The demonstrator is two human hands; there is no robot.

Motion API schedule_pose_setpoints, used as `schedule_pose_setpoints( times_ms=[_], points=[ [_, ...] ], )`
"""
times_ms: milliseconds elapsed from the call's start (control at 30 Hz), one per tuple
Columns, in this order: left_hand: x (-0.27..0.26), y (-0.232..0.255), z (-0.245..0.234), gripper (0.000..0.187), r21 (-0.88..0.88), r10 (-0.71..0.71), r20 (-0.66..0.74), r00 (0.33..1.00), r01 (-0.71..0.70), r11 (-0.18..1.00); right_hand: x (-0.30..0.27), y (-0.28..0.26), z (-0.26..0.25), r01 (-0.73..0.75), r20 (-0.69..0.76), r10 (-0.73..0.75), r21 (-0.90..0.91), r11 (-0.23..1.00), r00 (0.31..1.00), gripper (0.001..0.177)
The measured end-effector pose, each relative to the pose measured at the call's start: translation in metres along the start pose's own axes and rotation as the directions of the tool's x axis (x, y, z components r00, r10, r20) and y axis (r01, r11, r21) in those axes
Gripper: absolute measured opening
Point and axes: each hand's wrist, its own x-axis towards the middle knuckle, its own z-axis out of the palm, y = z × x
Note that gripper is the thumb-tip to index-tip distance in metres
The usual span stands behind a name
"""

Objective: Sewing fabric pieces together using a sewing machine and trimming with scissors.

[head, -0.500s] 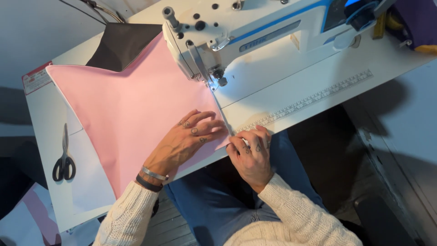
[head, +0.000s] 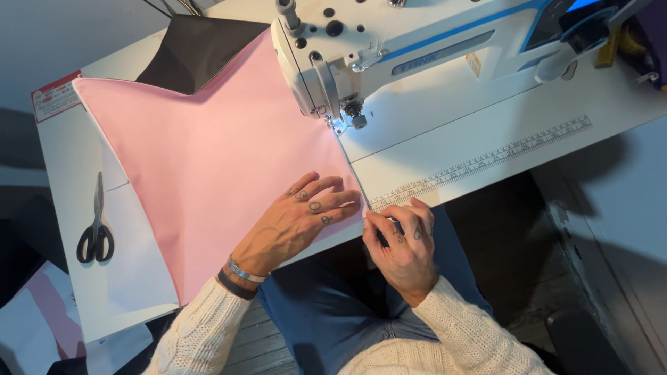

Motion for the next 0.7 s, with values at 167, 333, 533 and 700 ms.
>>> schedule_pose_setpoints(
  times_ms=[167, 333, 533, 700],
  points=[
    [0.009, 0.003, -0.003, 0.032, -0.016, 0.014, -0.004, 1.000, -0.014, 1.000, -0.002, 0.012, -0.007, 0.022, 0.065, -0.028, 0.085, 0.996, 0.998, 0.018],
    [0.009, 0.000, -0.001, 0.032, -0.047, 0.019, -0.018, 1.000, -0.020, 0.999, -0.004, 0.041, -0.017, 0.138, 0.227, -0.156, 0.091, 0.986, 0.961, 0.035],
    [0.004, 0.002, -0.004, 0.033, -0.028, 0.011, -0.003, 1.000, -0.011, 1.000, 0.007, 0.043, -0.024, 0.260, 0.343, -0.261, 0.050, 0.964, 0.902, 0.031],
    [0.001, 0.003, 0.000, 0.033, -0.036, -0.030, 0.014, 0.999, 0.031, 0.999, 0.001, 0.040, -0.024, 0.159, 0.377, -0.189, 0.110, 0.981, 0.907, 0.029]
  ],
)
